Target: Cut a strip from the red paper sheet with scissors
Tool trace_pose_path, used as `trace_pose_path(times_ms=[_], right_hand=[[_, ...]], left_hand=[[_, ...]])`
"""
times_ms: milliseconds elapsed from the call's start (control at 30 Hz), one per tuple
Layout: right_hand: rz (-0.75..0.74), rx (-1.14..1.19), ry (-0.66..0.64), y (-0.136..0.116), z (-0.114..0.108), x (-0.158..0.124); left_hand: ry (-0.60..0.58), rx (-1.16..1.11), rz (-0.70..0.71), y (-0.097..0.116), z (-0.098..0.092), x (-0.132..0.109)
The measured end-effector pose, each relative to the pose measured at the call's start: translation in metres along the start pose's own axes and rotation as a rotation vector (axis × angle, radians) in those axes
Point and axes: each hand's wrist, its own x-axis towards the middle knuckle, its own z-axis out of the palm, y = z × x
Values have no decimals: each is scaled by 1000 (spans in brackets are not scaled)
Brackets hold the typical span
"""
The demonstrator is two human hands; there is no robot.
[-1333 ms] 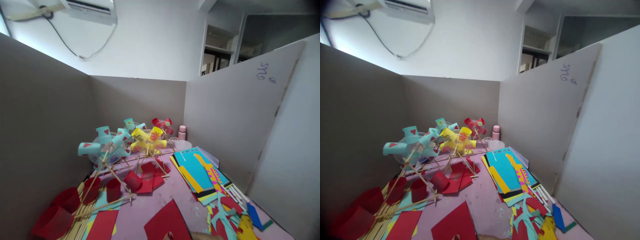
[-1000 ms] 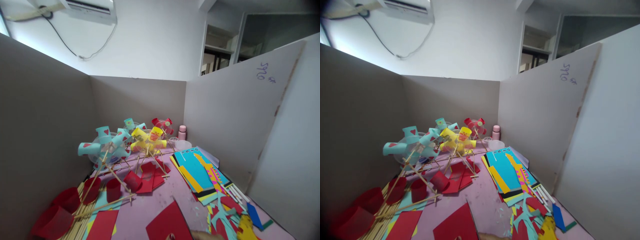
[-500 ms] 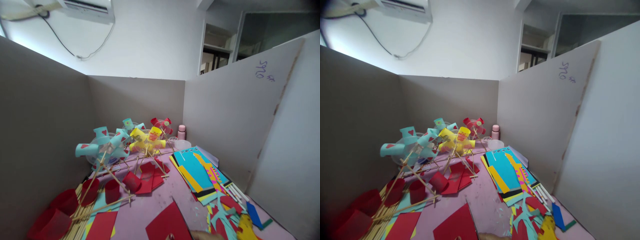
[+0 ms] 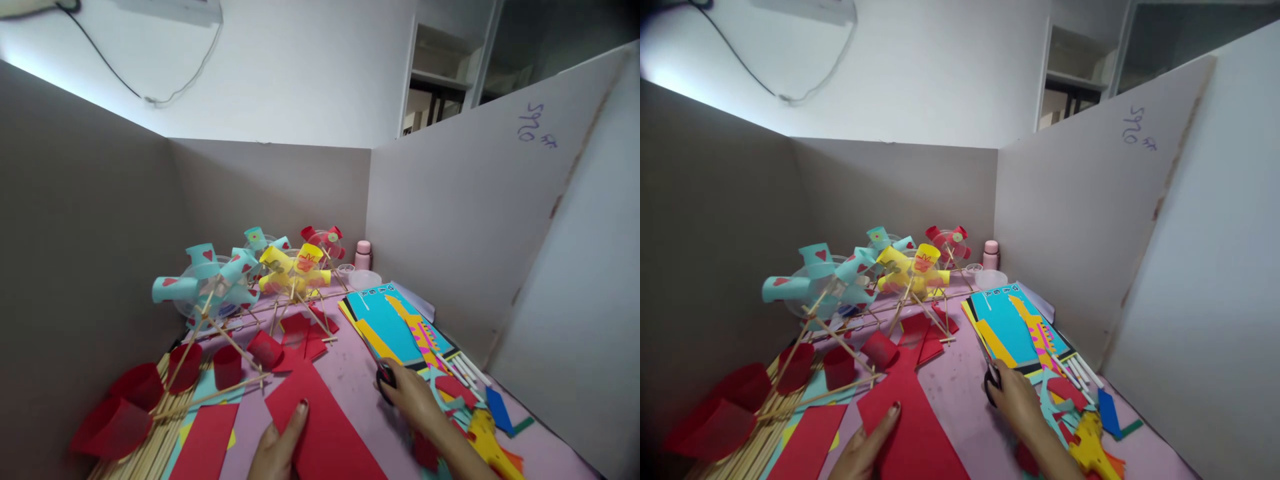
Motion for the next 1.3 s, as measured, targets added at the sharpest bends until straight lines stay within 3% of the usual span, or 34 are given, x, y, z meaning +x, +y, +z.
trace_pose_path(times_ms=[167, 433, 533, 767, 900, 1033, 1167, 1233, 1300], right_hand=[[-23, -193, -7, 2, 15, 19], [-79, -326, 47, -6, 21, 1], [-90, -318, 64, -1, 24, 0], [-106, -239, 114, 2, 15, 7], [-183, -204, -3, -13, 19, -24], [-226, -247, -174, -23, 49, -73], [-206, -259, -162, -21, 78, -93], [-187, -222, -148, -17, 78, -91], [-156, -160, -106, -11, 65, -85]], left_hand=[[51, -71, 2, 16, -11, -1], [184, 41, 206, 47, -58, 6], [194, 68, 266, 48, -59, 8], [169, 39, 206, 44, -56, 9], [173, 15, 177, 46, -55, 7], [164, -11, 147, 41, -60, 12], [122, -25, 112, 29, -64, 23], [112, -9, 94, 27, -64, 26], [143, -5, 92, 28, -62, 27]])
